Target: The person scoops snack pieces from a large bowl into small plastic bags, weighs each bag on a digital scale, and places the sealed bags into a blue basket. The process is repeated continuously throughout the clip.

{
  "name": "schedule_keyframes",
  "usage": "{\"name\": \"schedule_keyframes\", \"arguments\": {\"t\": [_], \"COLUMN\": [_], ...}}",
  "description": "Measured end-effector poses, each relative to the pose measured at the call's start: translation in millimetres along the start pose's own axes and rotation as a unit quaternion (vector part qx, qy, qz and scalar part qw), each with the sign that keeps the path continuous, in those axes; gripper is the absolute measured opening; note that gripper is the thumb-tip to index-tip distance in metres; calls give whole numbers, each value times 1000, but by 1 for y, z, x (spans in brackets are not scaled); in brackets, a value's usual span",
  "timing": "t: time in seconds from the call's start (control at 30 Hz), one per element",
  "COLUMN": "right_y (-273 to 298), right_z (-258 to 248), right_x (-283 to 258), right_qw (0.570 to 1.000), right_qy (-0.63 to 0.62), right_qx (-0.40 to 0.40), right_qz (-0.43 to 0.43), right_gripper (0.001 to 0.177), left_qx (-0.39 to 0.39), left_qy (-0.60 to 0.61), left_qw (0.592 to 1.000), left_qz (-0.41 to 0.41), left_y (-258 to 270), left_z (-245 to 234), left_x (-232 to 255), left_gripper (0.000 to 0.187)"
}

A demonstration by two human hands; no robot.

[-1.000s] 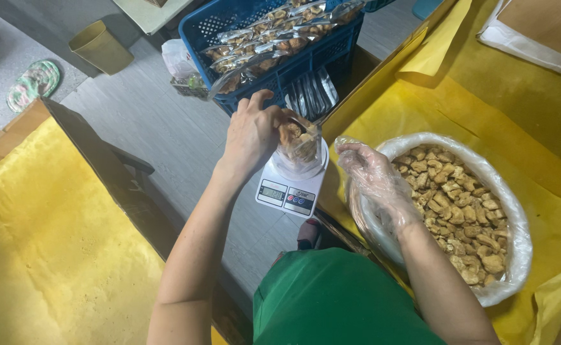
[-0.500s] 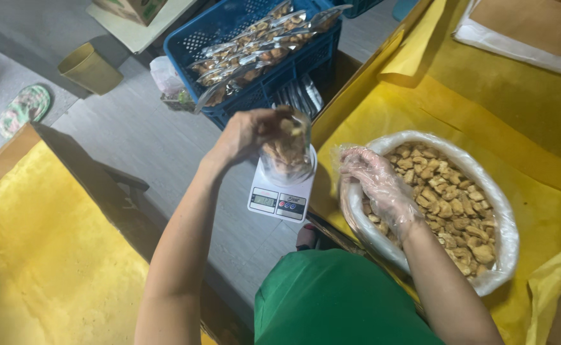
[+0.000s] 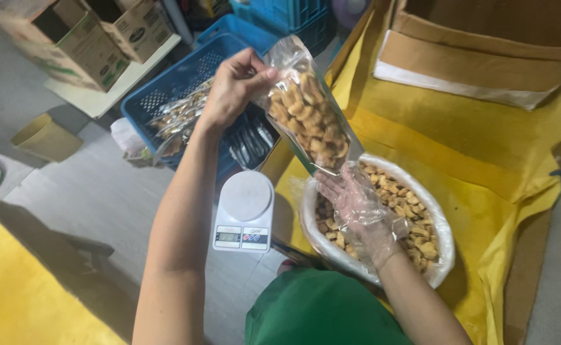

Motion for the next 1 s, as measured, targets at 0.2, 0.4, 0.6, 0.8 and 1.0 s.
{"name": "schedule_keyframes", "arguments": {"t": [0.2,0.4,0.6,0.8,1.0], "right_y": [13,54,108,90,99], "right_z": [-27,13,63,88,114], "right_x": [-28,-39,-127,-129,-99], "right_qw": [997,994,919,888,954], "right_qy": [-11,98,394,449,279], "right_qx": [72,24,23,62,-49], "right_qz": [-1,29,4,74,100], "right_gripper": [41,42,25,42,57], "left_qx": [-89,-213,-247,-333,-344], "left_qy": [-93,-320,-187,15,50], "left_qw": [991,923,950,932,916], "left_qz": [29,34,-29,-142,-198], "left_y": [-25,-17,9,72,100], "left_z": [66,113,132,183,169], "left_x": [29,78,62,24,9], "left_gripper": [19,28,21,22,31]}}
Point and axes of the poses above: each hand's wrist, its own y-axis away from the middle knuckle, its own z-axis out of the palm, x = y × z, the point moved 7 cm from there along -y, towards the middle knuckle, and after that the axes turned 7 degrees about -x, right-handed, at the moved point
